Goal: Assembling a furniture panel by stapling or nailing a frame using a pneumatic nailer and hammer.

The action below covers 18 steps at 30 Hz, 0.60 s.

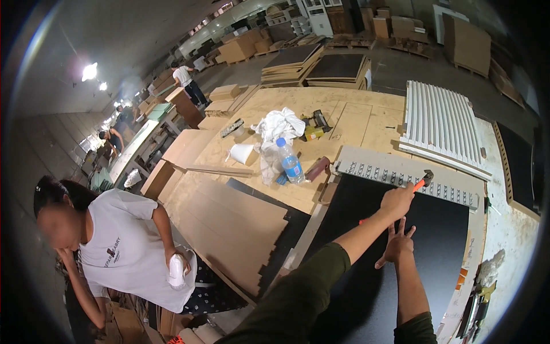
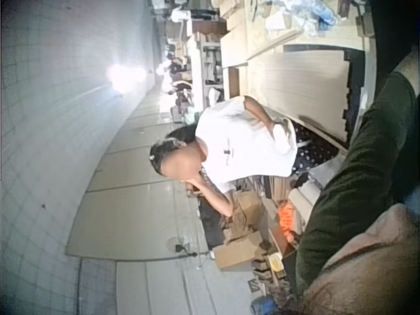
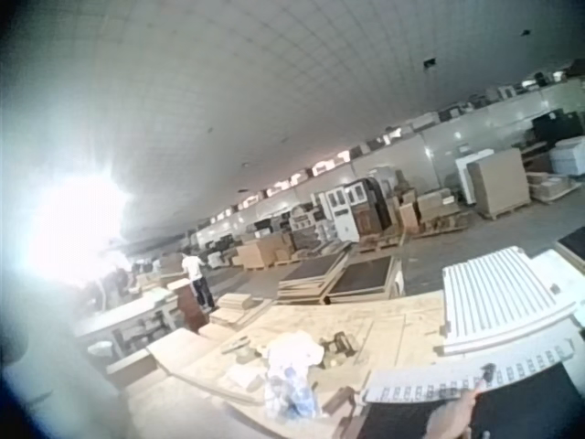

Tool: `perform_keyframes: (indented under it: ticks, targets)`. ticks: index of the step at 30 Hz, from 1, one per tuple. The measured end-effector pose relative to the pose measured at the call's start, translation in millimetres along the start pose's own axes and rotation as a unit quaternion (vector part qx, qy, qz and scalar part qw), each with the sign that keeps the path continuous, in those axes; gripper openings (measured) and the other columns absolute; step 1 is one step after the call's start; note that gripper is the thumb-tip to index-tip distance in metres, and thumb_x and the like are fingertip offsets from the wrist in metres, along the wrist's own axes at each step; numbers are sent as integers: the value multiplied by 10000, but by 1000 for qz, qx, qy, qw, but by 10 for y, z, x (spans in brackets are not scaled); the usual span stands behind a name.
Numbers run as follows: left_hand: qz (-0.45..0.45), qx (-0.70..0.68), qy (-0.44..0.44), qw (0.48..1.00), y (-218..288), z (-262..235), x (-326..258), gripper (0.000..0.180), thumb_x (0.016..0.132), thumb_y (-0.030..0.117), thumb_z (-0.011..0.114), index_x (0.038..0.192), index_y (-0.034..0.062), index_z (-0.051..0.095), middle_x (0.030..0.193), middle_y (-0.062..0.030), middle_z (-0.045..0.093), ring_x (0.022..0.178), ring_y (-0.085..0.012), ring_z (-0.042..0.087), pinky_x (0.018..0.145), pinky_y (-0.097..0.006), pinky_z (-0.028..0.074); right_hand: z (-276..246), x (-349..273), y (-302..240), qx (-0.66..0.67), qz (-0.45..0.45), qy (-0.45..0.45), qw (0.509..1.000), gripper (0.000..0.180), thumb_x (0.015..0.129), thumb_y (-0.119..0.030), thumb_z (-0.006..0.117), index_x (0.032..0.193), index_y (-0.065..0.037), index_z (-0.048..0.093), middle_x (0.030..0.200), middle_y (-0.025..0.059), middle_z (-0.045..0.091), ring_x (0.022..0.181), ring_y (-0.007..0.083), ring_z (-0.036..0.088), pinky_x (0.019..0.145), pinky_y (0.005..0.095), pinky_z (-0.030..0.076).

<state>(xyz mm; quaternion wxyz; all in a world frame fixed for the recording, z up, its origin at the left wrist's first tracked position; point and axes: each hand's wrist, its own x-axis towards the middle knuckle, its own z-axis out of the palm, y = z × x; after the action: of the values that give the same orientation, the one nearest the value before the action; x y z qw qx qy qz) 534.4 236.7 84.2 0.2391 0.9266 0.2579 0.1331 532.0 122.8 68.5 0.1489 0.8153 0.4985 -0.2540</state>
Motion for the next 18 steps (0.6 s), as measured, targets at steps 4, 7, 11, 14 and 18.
perform_keyframes:
  ticks: [4,7,11,14,18]
  targets:
    - [-9,57,-19,998,-236,55,37,210,878,208,501,1008,43,490,734,-166,636,694,-357,631,606,-465,492,-191,-84,-278,-43,-8,-37,998,1424,395,-533,850,1447,-130,-22,1492,200,-56,1341,478,10,942,521,424]
    - [14,29,-30,999,48,17,56,198,867,180,495,1007,40,504,772,-177,643,734,-348,640,639,-463,499,-166,-69,-201,-24,21,-44,999,1407,412,-520,852,1447,-129,-18,1493,190,-69,1342,475,-23,959,539,398]
    - [-38,23,-97,994,251,129,71,290,895,199,372,1045,36,557,892,-218,643,885,-342,636,761,-463,496,93,45,13,-18,-32,19,999,1242,403,-614,786,1428,-164,248,1486,164,172,1387,338,40,1045,640,32]
    - [-51,-7,-155,987,473,94,103,327,861,345,505,1071,115,604,998,-180,637,934,-343,609,790,-443,468,-127,-70,-25,-92,-6,-101,991,1148,518,-612,758,1434,-177,220,1498,165,86,1360,409,51,1021,663,147]
    - [-74,92,-123,985,67,-53,-79,313,882,320,501,1118,116,508,886,-197,646,839,-394,616,721,-503,469,-377,-265,-475,43,2,-49,998,1108,545,-401,848,1428,-143,231,1509,134,5,1321,508,10,865,604,430]
